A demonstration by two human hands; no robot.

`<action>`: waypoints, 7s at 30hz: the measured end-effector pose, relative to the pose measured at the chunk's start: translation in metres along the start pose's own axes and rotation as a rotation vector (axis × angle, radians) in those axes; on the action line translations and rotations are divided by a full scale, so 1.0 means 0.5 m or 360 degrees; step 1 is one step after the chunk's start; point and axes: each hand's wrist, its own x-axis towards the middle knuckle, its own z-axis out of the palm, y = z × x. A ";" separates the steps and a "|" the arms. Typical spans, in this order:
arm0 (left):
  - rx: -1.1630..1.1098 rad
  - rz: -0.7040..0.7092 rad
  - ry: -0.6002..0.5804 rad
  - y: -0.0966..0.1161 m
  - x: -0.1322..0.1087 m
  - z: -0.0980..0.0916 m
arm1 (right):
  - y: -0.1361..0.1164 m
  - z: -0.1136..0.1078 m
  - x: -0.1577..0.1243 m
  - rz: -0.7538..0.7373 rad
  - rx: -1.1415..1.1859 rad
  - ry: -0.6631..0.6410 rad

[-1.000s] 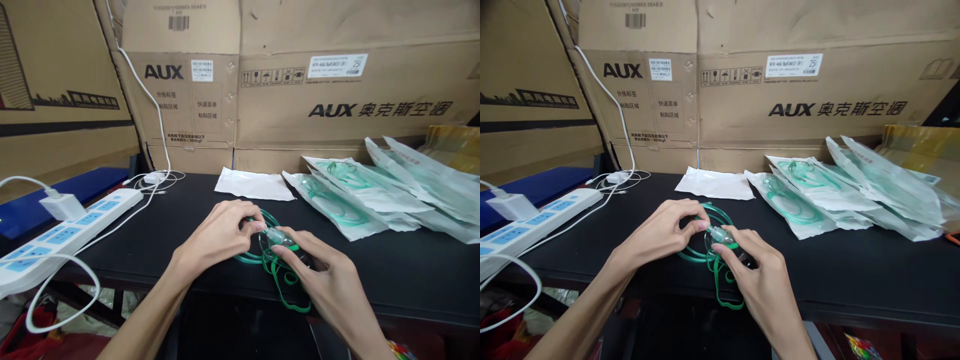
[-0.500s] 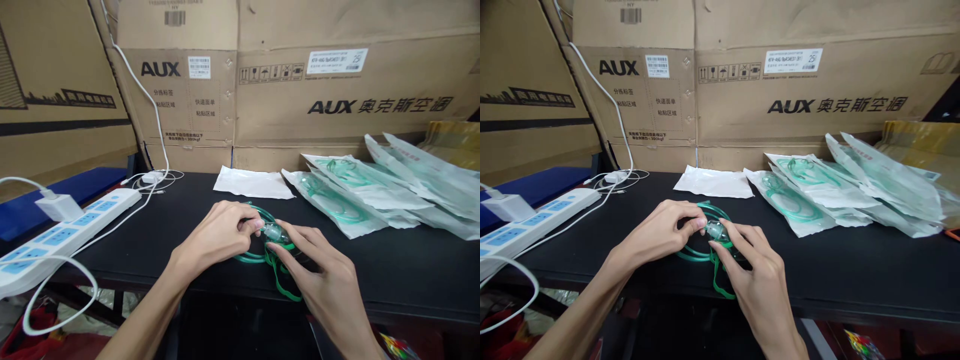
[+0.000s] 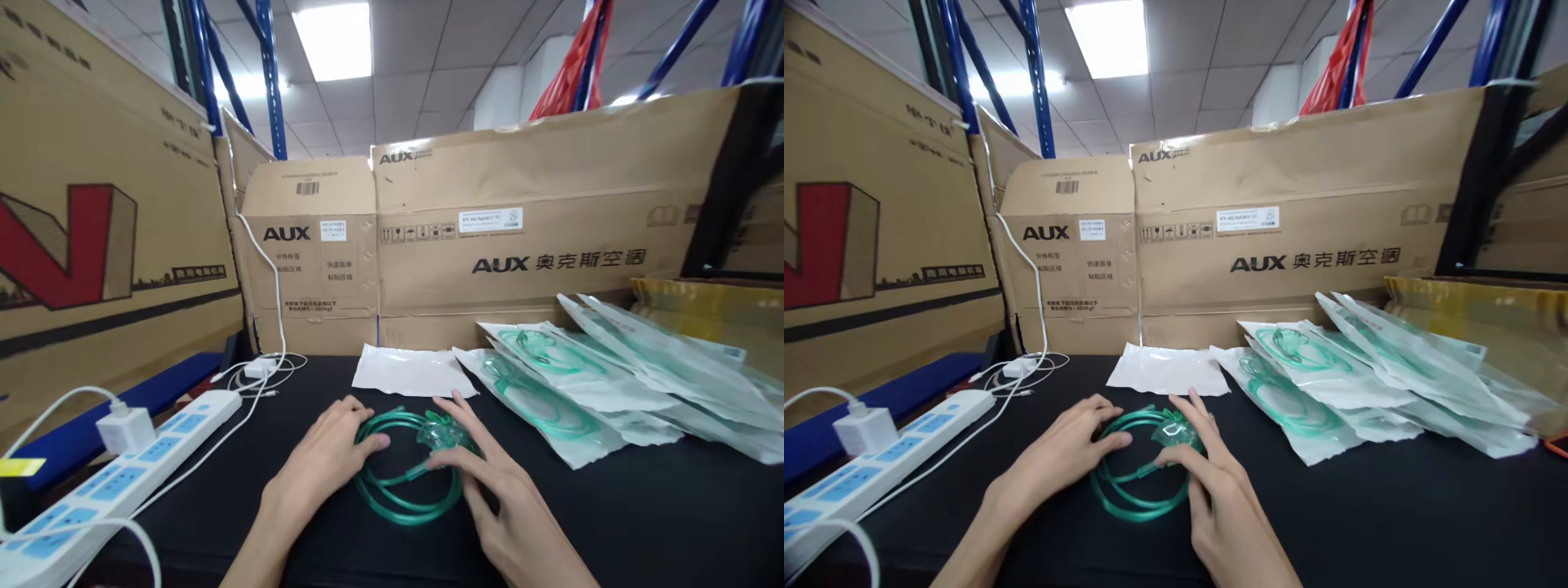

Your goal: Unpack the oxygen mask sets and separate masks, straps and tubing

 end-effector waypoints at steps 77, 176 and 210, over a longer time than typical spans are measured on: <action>-0.0685 0.0175 0.0054 0.087 0.001 0.020 | -0.036 -0.002 0.002 0.1236 0.1655 0.0058; 0.0399 0.0440 -0.0149 0.067 0.091 -0.006 | -0.009 -0.071 -0.013 0.1473 0.1888 0.0399; 0.0205 0.0531 -0.0016 0.112 0.036 0.045 | -0.053 -0.035 0.004 0.1330 0.1897 0.0139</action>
